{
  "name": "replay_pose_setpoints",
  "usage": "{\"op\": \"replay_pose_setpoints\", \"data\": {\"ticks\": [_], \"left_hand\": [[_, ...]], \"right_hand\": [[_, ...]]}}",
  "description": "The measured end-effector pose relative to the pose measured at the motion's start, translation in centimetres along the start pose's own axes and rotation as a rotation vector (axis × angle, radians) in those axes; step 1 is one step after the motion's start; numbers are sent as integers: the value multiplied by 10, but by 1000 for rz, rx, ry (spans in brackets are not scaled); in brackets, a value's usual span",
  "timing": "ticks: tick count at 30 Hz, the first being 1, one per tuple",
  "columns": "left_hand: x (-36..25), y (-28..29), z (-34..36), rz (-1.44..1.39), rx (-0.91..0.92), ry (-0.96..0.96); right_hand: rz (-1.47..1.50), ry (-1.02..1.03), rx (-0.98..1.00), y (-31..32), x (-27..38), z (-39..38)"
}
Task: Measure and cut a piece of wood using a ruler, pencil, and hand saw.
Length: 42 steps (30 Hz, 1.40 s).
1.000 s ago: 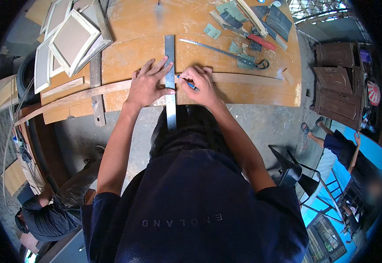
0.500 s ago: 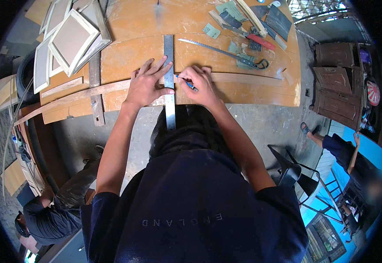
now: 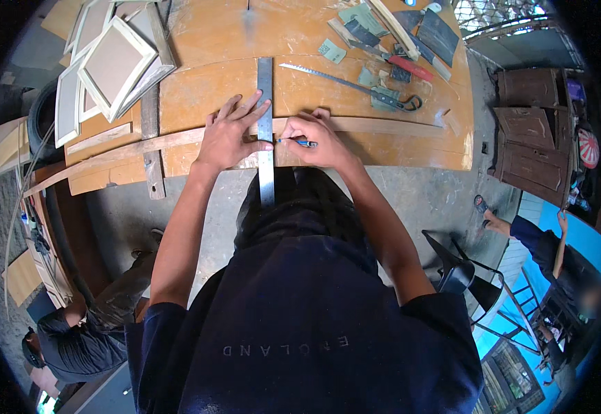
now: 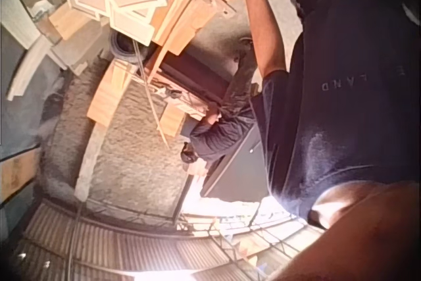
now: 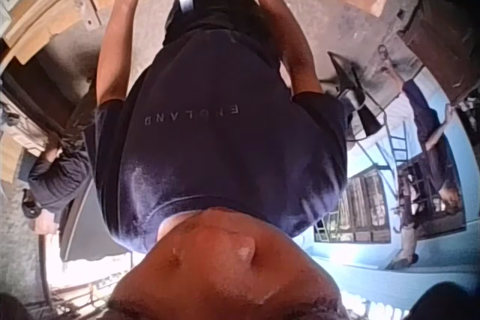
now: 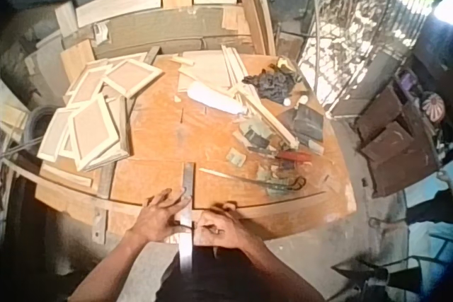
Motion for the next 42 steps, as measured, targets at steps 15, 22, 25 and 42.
{"op": "replay_pose_setpoints", "data": {"ticks": [15, 22, 25, 42], "left_hand": [[22, 14, 18, -360, -108, 28], [23, 5, 46, -546, -232, 134], [22, 5, 57, -631, -224, 212], [3, 28, 161, -435, -193, -140]], "right_hand": [[635, -156, -128, 8, -11, 3], [858, -359, -673, 76, -21, -19], [828, -406, -895, 101, -43, -49], [-324, -522, -343, 182, -91, -19]]}}
Point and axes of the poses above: each hand's wrist, its own z-axis towards the middle knuckle, its own y-axis out of the back of the hand, x = y × z, the point moved 2 cm from there along z, towards the middle knuckle, and after that the axes turned 10 degrees about -z, right-handed, at the moved point
